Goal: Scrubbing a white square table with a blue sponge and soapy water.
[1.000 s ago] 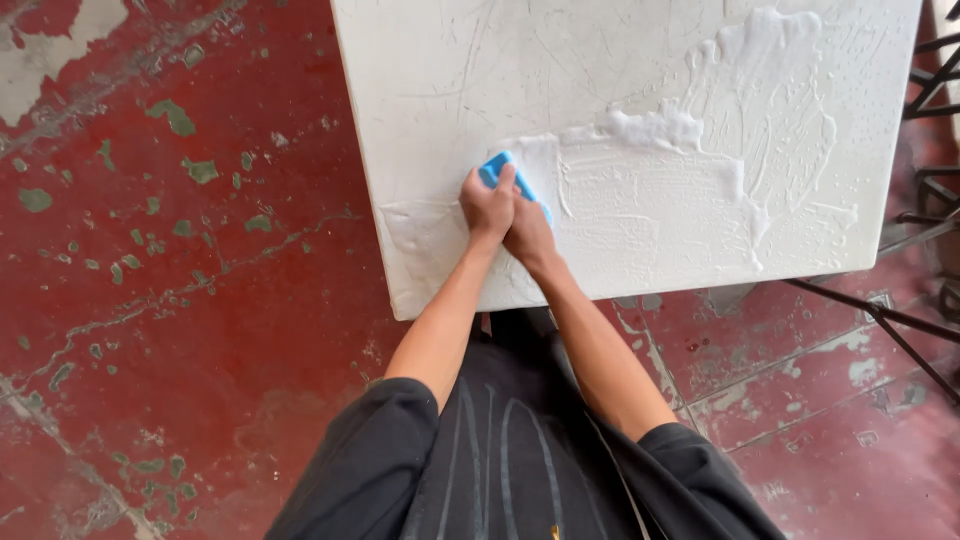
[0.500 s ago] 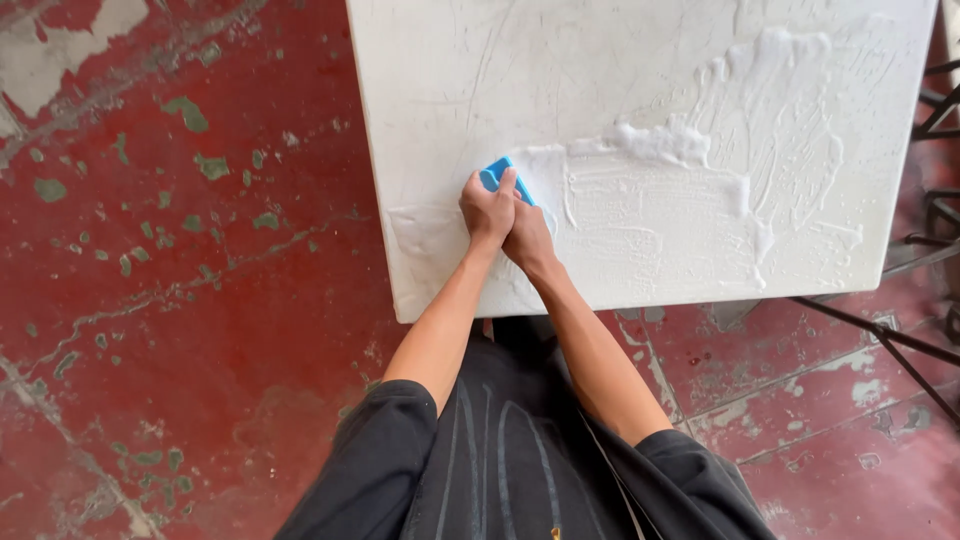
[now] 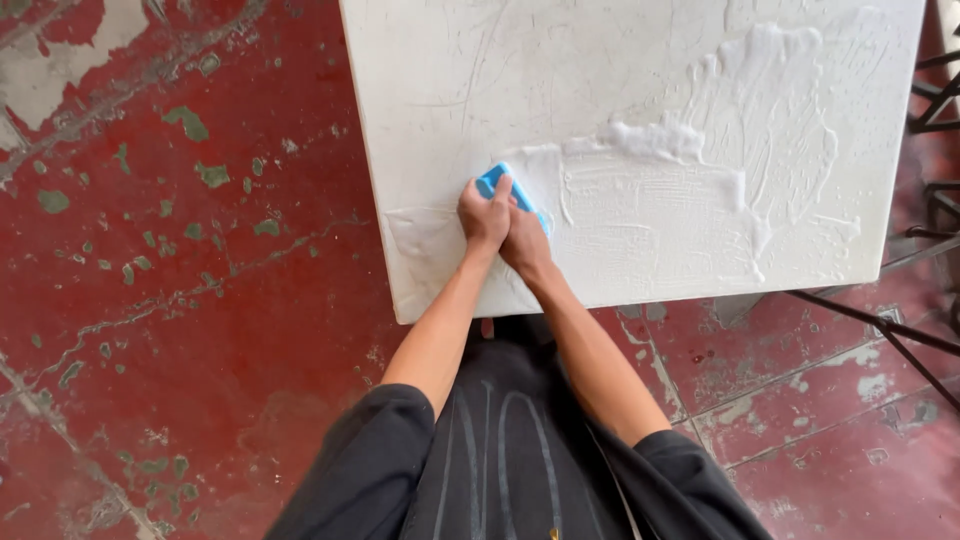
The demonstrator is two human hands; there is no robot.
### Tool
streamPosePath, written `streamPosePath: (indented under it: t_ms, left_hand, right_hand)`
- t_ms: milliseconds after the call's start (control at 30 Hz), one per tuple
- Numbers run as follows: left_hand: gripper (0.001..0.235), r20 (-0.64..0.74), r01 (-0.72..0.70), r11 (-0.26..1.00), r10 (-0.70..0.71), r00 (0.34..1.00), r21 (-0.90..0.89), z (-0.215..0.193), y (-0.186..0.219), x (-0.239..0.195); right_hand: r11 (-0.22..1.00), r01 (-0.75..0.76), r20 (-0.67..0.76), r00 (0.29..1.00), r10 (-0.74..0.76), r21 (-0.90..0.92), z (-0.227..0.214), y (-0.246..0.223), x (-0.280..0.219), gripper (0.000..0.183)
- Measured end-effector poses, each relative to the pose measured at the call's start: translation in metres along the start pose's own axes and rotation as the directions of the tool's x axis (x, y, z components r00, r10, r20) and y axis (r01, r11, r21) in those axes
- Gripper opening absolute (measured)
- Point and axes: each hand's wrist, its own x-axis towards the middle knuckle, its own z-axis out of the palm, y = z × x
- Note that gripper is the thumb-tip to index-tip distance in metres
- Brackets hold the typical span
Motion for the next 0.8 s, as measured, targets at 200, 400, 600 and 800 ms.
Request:
streamPosePath:
  t_ms: [200,400,600,800]
  left_hand:
    - [0.032,-0.024,0.061,0.996,-0.063,0.998,-0.064,-0.034,-0.010,-0.033]
    - [0.032,-0.094,-0.065,0.992,0.075,0.993,0.112,-0.034,-0.017,-0.027]
    - [0.036,0.048,-0.030,0.995,0.025,0.999,0.096,0.007,0.024,0.020]
    - [0.029,-0.079,0.145,0.985,-0.138,0.987,0.089,-0.080,-0.013,0.001]
  right_hand:
    - [0.995,0.059,-0.005,0.998,-0.058,0.086,0.045,0.014,-0.040,0.023]
    - [0.995,0.024,0.030,0.999,-0.027,0.100,0.034,-0.003,-0.038,0.028]
    - [0.993,-0.054,-0.092,0.994,0.064,0.109,0.003,-0.004,0.011,0.024]
    - [0.979,0.068,0.059,0.995,-0.080,0.191,0.091,-0.008,-0.018,0.027]
